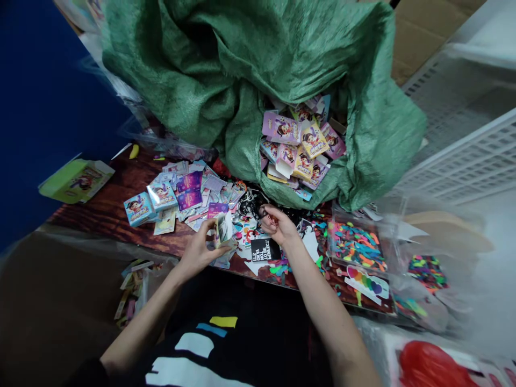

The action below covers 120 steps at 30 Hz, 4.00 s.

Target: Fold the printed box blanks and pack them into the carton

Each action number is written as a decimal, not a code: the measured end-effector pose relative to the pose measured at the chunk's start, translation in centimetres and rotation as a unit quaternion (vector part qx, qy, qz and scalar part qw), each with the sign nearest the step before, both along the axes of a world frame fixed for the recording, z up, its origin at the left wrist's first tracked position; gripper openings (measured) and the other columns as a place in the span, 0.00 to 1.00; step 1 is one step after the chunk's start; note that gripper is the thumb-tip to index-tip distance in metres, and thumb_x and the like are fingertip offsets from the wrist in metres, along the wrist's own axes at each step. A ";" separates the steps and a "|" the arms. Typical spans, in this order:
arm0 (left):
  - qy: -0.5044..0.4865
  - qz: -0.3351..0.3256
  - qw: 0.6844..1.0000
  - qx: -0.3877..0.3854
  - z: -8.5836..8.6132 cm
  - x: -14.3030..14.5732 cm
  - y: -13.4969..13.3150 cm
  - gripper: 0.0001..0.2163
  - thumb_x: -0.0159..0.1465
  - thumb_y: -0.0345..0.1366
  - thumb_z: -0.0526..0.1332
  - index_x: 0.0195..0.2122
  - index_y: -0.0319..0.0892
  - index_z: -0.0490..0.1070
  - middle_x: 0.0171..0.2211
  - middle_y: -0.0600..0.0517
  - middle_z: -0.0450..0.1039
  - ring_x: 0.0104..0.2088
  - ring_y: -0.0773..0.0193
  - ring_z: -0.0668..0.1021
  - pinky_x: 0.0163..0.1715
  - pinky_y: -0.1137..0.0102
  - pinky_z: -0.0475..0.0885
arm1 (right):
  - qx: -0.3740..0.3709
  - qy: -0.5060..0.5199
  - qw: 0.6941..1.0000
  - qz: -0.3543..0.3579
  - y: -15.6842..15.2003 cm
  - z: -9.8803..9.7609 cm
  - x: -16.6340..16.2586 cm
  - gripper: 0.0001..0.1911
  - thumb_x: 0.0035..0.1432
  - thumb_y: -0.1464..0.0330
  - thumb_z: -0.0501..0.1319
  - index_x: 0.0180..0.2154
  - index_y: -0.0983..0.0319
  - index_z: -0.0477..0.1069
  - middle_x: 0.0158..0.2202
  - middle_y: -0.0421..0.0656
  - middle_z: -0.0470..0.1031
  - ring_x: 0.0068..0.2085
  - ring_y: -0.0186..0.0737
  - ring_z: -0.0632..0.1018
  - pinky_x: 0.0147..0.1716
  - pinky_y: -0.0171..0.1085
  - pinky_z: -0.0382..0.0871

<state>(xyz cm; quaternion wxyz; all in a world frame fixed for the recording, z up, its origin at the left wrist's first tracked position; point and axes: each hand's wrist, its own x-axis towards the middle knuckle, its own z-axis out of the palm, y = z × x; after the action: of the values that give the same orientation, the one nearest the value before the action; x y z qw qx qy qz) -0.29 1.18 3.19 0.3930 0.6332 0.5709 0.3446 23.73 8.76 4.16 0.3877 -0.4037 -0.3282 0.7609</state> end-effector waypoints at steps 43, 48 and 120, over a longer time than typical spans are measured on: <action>-0.002 -0.096 0.995 -0.020 1.1 2.3 -1.1 0.32 0.52 0.37 0.73 0.56 0.43 0.63 0.53 0.44 0.72 0.53 0.50 0.74 0.53 0.56 0.69 | -0.032 -0.075 0.996 -0.036 -3.4 2.8 3.7 0.26 0.39 0.52 0.75 0.29 0.62 0.69 0.18 0.33 0.63 0.17 0.22 0.58 0.15 0.25 0.37; -0.170 -0.193 0.958 -0.131 2.2 3.5 -1.7 0.31 0.49 0.40 0.75 0.52 0.45 0.66 0.60 0.42 0.65 0.57 0.49 0.72 0.48 0.61 0.73 | -0.062 -0.069 0.995 -0.031 -4.0 2.7 2.8 0.28 0.39 0.49 0.74 0.30 0.61 0.66 0.20 0.37 0.69 0.17 0.25 0.62 0.14 0.25 0.37; 0.099 -0.094 0.990 0.033 0.5 4.4 -0.3 0.28 0.54 0.36 0.71 0.53 0.45 0.60 0.49 0.46 0.69 0.50 0.50 0.74 0.48 0.55 0.72 | 0.305 -0.443 0.836 0.112 -5.3 5.6 -1.5 0.10 0.48 0.78 0.61 0.32 0.59 0.75 0.31 0.40 0.75 0.34 0.38 0.74 0.36 0.37 0.64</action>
<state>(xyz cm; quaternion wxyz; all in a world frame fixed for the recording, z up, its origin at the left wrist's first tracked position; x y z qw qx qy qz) 4.14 0.88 3.71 0.3442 0.7276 0.5334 0.2601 22.19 3.44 9.71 0.2166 -0.5193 -0.7233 0.4002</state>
